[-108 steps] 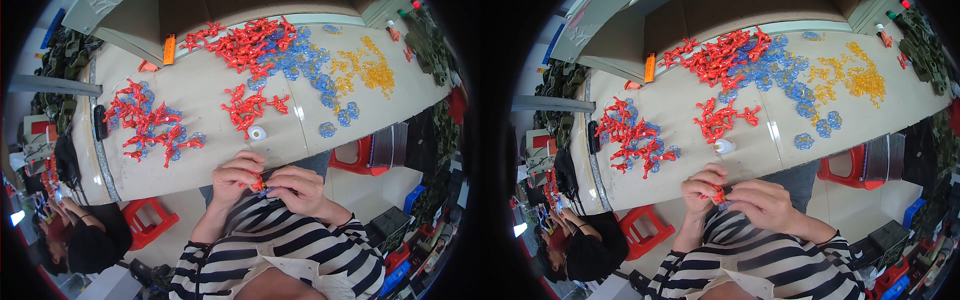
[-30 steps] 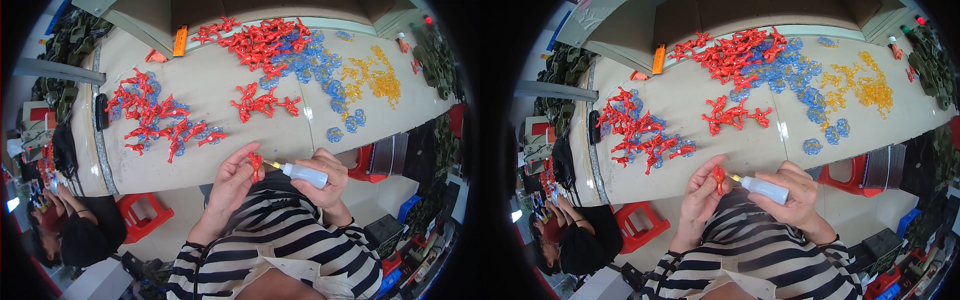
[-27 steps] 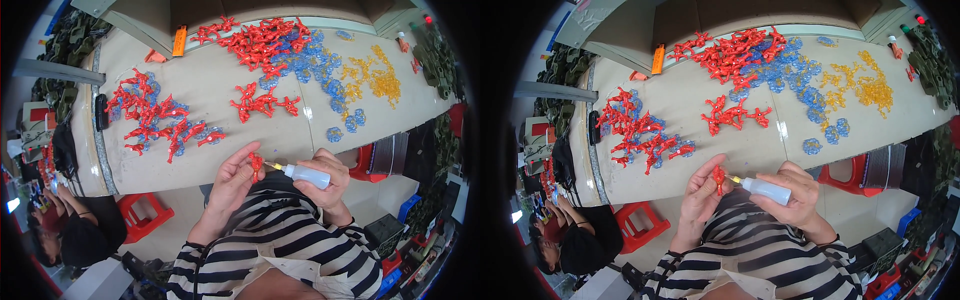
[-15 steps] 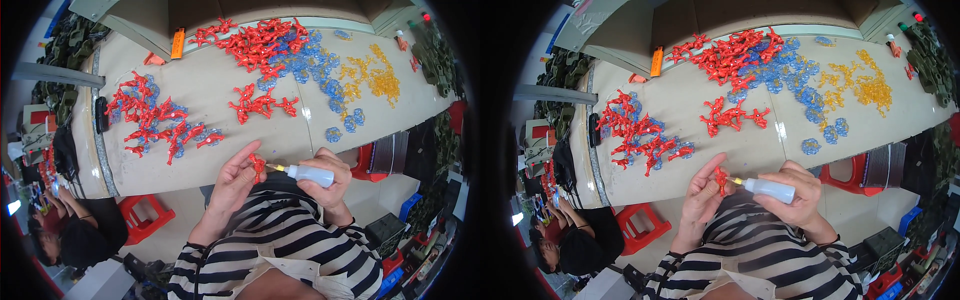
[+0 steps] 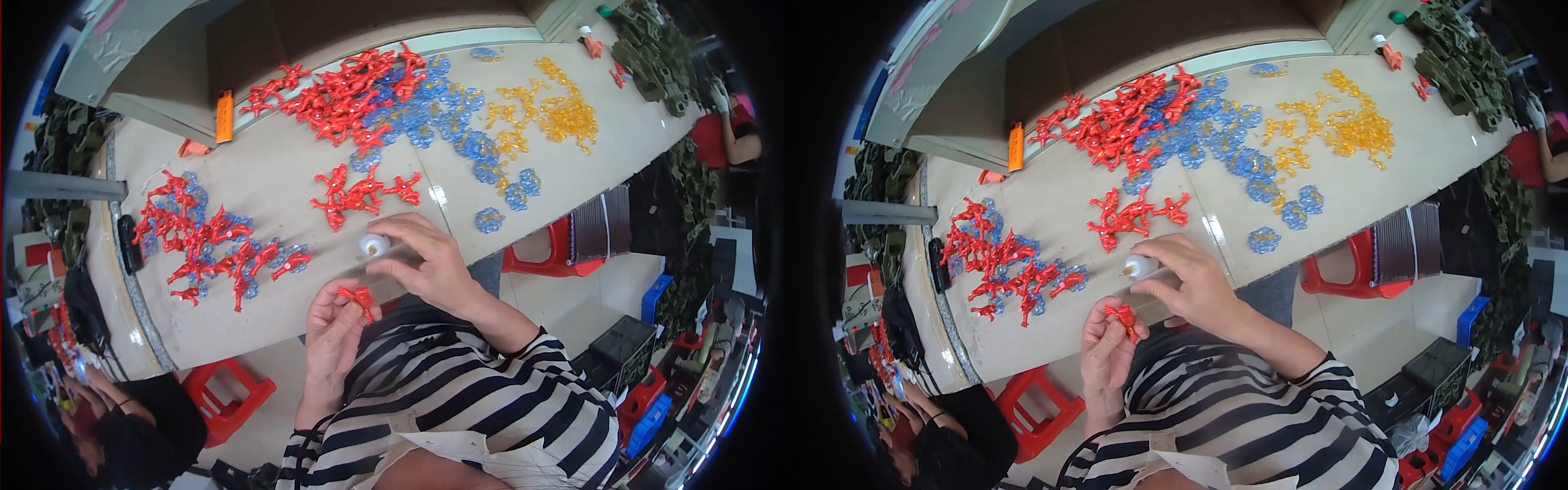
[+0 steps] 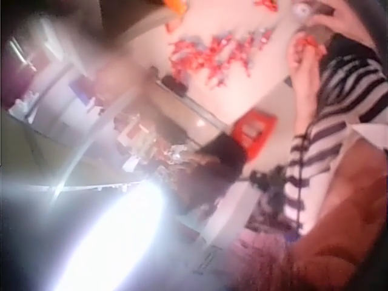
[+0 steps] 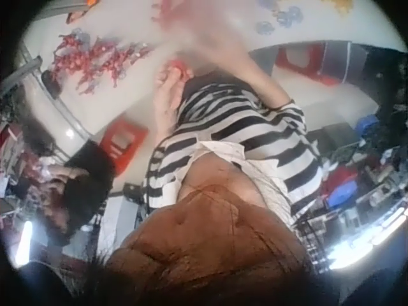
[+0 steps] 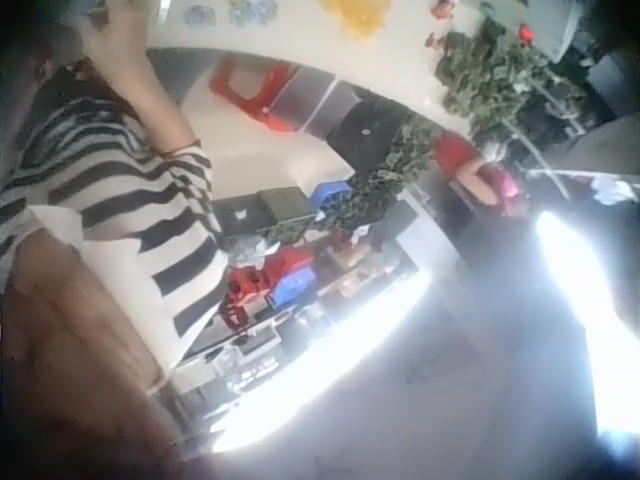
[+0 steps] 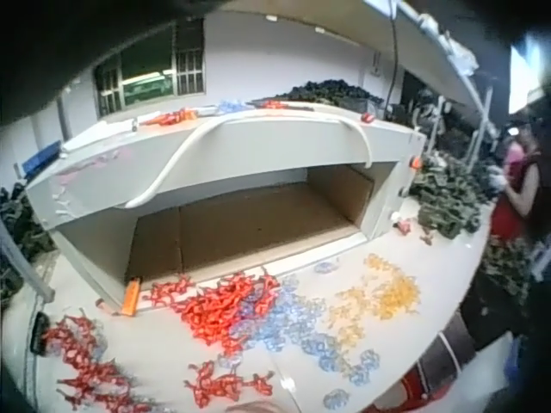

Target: The person assembles small red and blue plastic toy components by hand, applying glue from a bottle to join the parts together.

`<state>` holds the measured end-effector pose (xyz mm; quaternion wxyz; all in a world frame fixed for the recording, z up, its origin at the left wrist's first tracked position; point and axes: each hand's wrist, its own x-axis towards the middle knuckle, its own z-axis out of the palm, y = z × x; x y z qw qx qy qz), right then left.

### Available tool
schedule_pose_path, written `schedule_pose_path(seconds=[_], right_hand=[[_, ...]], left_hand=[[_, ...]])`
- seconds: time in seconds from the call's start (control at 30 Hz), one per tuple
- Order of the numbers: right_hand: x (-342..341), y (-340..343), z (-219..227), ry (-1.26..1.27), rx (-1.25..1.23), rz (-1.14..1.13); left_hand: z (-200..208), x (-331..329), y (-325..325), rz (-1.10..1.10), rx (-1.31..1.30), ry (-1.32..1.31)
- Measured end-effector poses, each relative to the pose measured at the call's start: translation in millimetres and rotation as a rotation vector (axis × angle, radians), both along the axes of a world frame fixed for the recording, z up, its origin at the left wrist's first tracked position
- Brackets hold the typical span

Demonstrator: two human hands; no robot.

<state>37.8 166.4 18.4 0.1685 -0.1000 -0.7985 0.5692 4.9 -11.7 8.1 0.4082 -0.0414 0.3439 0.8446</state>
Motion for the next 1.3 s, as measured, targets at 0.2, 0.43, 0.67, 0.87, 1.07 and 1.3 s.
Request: schedule_pose_path(seconds=[0.2, 0.43, 0.67, 0.87, 1.07, 1.3], right_hand=[[39, 45, 20, -0.105, 0.48, -0.357], [54, 59, 18, -0.292, 0.613, -0.385], [52, 38, 18, -0.298, 0.002, -0.231], [45, 24, 14, -0.131, -0.365, 0.243], [43, 22, 17, -0.158, -0.628, 0.4], [52, 11, 6, -0.1, -0.771, 0.176]], left_hand=[[1, 0, -1, -0.008, -0.006, -0.027], [-1, 1, 10, -0.1, 0.048, -0.015], [-2, 7, 19, -0.218, 0.097, -0.025], [3, 3, 21, -0.279, 0.189, -0.077], [1, 1, 18, -0.22, 0.189, -0.072], [-7, 4, 19, -0.069, 0.155, 0.189]])
